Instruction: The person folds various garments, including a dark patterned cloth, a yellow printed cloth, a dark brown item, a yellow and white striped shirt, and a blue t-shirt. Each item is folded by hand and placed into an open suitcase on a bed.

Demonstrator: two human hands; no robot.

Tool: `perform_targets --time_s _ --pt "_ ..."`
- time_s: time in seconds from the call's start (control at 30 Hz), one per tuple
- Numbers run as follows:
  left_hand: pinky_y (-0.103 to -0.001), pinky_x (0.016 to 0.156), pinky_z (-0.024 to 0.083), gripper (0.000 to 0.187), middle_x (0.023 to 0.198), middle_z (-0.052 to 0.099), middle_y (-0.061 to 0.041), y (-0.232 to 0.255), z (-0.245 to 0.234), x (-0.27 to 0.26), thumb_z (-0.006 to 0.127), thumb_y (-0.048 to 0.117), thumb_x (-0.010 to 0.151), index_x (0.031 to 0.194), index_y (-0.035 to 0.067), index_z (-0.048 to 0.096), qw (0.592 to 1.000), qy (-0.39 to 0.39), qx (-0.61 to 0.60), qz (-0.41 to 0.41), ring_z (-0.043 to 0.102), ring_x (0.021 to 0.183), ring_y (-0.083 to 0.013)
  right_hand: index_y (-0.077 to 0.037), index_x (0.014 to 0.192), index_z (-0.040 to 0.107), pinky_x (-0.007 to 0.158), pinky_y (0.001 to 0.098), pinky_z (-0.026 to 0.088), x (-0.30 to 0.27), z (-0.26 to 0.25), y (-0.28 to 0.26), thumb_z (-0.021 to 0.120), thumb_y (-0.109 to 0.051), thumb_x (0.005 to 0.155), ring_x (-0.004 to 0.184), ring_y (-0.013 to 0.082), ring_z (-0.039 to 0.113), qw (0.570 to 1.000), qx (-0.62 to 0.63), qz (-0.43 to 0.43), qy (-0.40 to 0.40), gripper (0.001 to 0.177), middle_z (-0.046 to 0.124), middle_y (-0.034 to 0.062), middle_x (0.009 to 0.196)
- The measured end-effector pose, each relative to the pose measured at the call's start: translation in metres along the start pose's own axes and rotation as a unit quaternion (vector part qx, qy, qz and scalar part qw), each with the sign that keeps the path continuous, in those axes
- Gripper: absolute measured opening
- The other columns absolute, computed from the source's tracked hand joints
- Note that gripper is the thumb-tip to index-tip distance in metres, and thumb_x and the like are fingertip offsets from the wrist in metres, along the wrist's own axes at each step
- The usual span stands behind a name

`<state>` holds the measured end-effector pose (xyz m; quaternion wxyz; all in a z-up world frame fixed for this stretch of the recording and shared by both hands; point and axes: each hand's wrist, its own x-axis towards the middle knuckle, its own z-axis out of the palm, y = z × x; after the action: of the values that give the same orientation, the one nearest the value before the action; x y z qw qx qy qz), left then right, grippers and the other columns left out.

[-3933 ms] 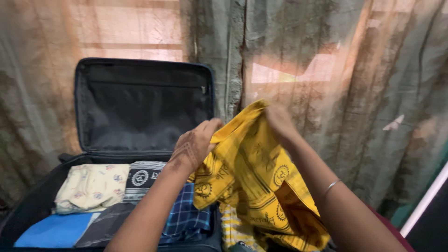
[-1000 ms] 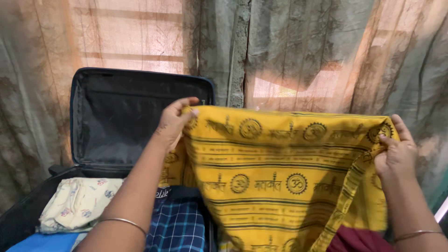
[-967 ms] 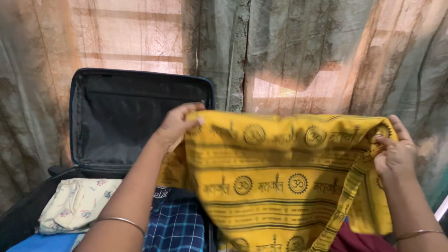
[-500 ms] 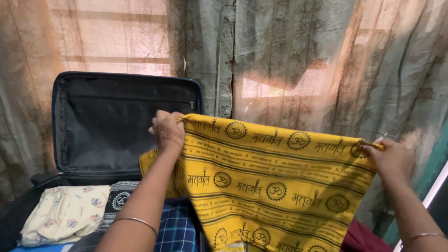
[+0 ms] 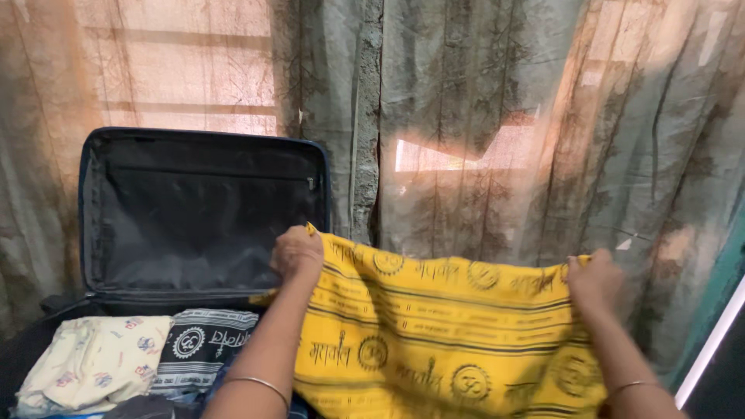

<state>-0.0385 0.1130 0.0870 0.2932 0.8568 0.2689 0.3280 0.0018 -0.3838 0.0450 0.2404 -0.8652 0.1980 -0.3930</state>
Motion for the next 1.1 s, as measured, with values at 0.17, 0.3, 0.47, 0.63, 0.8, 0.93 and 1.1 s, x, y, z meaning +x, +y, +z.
perform_targets --time_s 0.17,0.3,0.47,0.63,0.8,0.93,1.1 --pt "-0.049 0.088 0.058 0.027 0.111 0.074 -0.018 0.055 0.027 -0.038 0.058 0.035 0.097 0.107 0.016 0.075 0.995 -0.034 -0.034 0.092 0.072 0.105 -0.0377 -0.008 0.108 0.069 0.085 0.0585 0.054 -0.056 -0.008 -0.099 0.063 -0.041 0.097 0.1 0.0434 0.07 0.998 -0.014 -0.056 0.02 0.035 0.074 0.0214 0.104" --pt "-0.047 0.084 0.057 0.033 0.105 0.073 -0.022 0.111 0.042 -0.07 0.067 0.037 0.09 0.103 0.007 0.07 0.97 -0.083 -0.156 0.169 0.071 0.097 -0.0395 -0.003 0.111 0.067 0.078 0.0538 0.055 -0.074 -0.022 -0.171 0.075 -0.043 0.09 0.089 0.0427 0.071 0.991 0.075 -0.114 -0.012 0.046 0.074 0.024 0.097" --pt "-0.047 0.084 0.056 0.041 0.094 0.073 -0.026 0.126 0.038 -0.091 0.073 0.041 0.083 0.091 0.001 0.074 0.933 -0.089 -0.273 0.219 0.071 0.093 -0.0406 0.002 0.1 0.075 0.065 0.0383 0.053 -0.09 -0.041 -0.203 0.075 -0.035 0.088 0.072 0.0247 0.069 0.926 0.275 -0.123 -0.229 0.038 0.075 0.0177 0.085" --pt "-0.044 0.079 0.056 0.039 0.089 0.073 -0.024 0.118 0.005 -0.099 0.075 0.04 0.08 0.086 0.001 0.077 0.93 -0.166 -0.302 0.124 0.072 0.086 -0.037 0.003 0.104 0.072 0.063 0.0265 0.049 -0.1 -0.061 -0.209 0.068 -0.022 0.091 0.072 0.0117 0.061 0.784 0.466 -0.123 -0.392 0.029 0.07 0.0052 0.087" --pt "-0.039 0.074 0.055 0.031 0.085 0.076 -0.017 0.114 -0.006 -0.105 0.069 0.034 0.078 0.085 0.005 0.078 0.901 -0.193 -0.377 0.097 0.074 0.08 -0.0302 -0.006 0.112 0.065 0.079 0.0201 0.055 -0.12 -0.086 -0.218 0.065 -0.016 0.089 0.09 0.0045 0.068 0.73 0.465 -0.173 -0.47 0.025 0.073 -0.0005 0.101" --pt "-0.057 0.085 0.043 0.031 0.115 0.068 -0.012 0.09 -0.022 -0.105 0.083 0.053 0.079 0.088 0.023 0.09 0.938 -0.014 -0.254 0.234 0.058 0.102 -0.0368 0.003 0.105 0.068 0.069 0.0272 0.054 -0.121 -0.072 -0.224 0.061 -0.004 0.089 0.077 0.0128 0.066 0.758 0.477 -0.142 -0.422 0.018 0.072 0.0075 0.091" --pt "-0.04 0.095 0.046 0.085 0.112 0.072 -0.01 0.023 -0.042 -0.06 0.09 0.059 0.062 0.124 0.01 0.06 0.905 -0.212 -0.154 0.336 0.067 0.107 -0.0244 0.002 0.104 0.066 0.069 0.026 0.054 -0.099 -0.084 -0.221 0.053 -0.004 0.093 0.075 0.0116 0.065 0.749 0.516 -0.164 -0.382 0.018 0.07 0.0061 0.091"
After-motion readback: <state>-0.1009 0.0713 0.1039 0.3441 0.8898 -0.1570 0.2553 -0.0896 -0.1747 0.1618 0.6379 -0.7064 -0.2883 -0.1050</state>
